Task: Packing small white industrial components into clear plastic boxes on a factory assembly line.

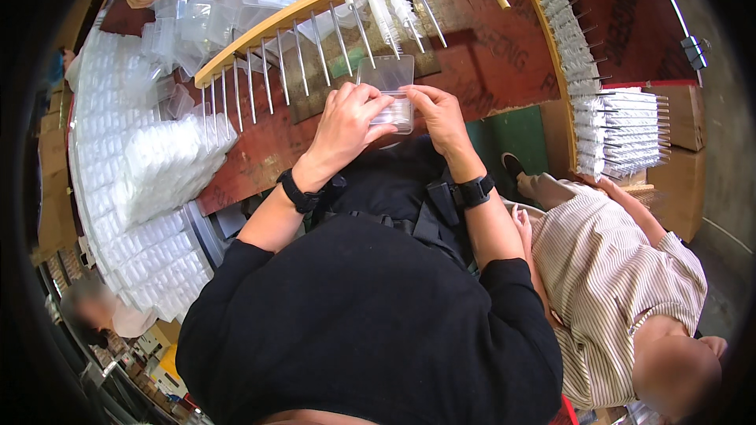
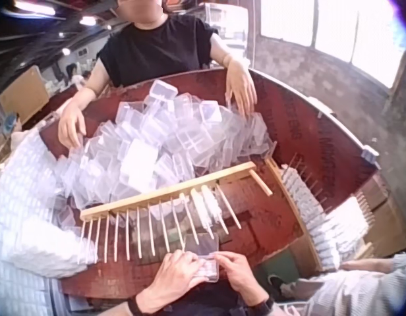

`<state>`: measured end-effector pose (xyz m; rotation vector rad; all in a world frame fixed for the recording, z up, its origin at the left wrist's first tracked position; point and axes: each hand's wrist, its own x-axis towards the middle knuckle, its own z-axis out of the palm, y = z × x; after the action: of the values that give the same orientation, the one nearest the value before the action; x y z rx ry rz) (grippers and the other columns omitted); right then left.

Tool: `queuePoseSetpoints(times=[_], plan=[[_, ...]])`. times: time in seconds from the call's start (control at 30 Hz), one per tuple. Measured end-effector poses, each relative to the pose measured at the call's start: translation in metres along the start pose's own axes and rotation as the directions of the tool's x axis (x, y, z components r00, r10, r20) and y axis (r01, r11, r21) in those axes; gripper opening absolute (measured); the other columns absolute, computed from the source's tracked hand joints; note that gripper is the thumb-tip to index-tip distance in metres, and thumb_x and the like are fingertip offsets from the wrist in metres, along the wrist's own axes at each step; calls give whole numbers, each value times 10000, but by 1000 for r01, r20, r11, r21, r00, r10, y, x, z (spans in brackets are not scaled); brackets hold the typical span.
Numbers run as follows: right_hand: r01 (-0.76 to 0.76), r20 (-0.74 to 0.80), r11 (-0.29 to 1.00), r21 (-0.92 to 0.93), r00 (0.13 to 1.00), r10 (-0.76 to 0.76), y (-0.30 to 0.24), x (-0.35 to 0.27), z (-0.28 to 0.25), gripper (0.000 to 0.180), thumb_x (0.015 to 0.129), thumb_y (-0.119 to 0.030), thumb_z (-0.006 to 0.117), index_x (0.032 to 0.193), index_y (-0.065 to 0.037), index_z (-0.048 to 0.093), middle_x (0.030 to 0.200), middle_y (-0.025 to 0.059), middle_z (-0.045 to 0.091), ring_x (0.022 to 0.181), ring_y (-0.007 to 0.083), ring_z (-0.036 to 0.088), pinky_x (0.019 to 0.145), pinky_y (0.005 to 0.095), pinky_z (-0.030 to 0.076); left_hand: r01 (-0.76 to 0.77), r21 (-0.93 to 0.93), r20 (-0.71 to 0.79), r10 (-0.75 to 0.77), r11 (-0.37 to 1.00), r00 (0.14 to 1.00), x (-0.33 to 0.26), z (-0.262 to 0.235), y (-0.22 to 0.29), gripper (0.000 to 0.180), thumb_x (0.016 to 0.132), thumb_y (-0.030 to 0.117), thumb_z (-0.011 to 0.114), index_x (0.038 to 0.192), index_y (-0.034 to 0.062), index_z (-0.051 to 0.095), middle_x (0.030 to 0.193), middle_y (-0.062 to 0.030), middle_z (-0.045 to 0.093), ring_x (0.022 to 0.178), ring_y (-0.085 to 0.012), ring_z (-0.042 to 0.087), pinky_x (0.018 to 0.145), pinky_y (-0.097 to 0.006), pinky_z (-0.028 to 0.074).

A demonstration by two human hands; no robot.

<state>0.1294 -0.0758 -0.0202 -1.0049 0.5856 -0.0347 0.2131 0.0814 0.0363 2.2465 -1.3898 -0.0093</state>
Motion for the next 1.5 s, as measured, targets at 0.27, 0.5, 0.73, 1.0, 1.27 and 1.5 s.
queuePoseSetpoints(times=[0.27,0.5,0.73,1.0,1.27,1.5], plan=[[24,-40,998,56,999,-22,-5,4,4,232,870,-193,587,992,-2,633,829,62,637,642,100,600,542,228,510,-60,108,-94,71,992,993,-7,12,5,473,645,231,723,1086,115,595,988,-3,555,878,-189,498,757,-331,383],[32,-71,999,33,997,-29,-4,9,-18,268,881,-238,574,1014,-11,625,872,62,645,679,88,594,518,207,453,101,-250,-401,-198,963,894,-6,30,-41,359,713,153,699,1050,64,611,941,-68,576,828,-219,527,750,-349,433],[-26,-88,999,20,996,28,-1,6,-38,287,885,-255,560,1034,-15,613,881,50,648,725,107,610,564,217,473,35,-959,-170,-672,280,721,75,68,-72,355,847,99,599,1181,0,528,1059,-48,589,890,-92,538,785,-243,425],[-40,-71,998,44,997,43,-4,11,-49,290,886,-254,555,1038,-13,610,892,49,647,757,105,610,582,223,481,-27,-976,-165,-663,214,730,93,60,-66,314,852,104,605,1144,6,545,1009,-41,604,872,-109,556,780,-255,440],[-44,-36,997,56,998,46,-10,18,-47,278,884,-253,559,1025,-19,613,897,42,644,770,106,611,598,223,488,41,-932,-225,-660,361,717,85,57,-73,205,823,30,628,1023,9,587,922,-20,602,810,-79,559,755,-246,459],[-66,-34,997,26,997,67,-11,18,-34,275,888,-248,551,1031,-22,613,907,42,644,772,101,604,600,226,481,-13,-915,-284,-619,404,733,66,60,-69,133,861,83,594,977,21,582,898,-21,603,856,-106,580,813,-260,469]])
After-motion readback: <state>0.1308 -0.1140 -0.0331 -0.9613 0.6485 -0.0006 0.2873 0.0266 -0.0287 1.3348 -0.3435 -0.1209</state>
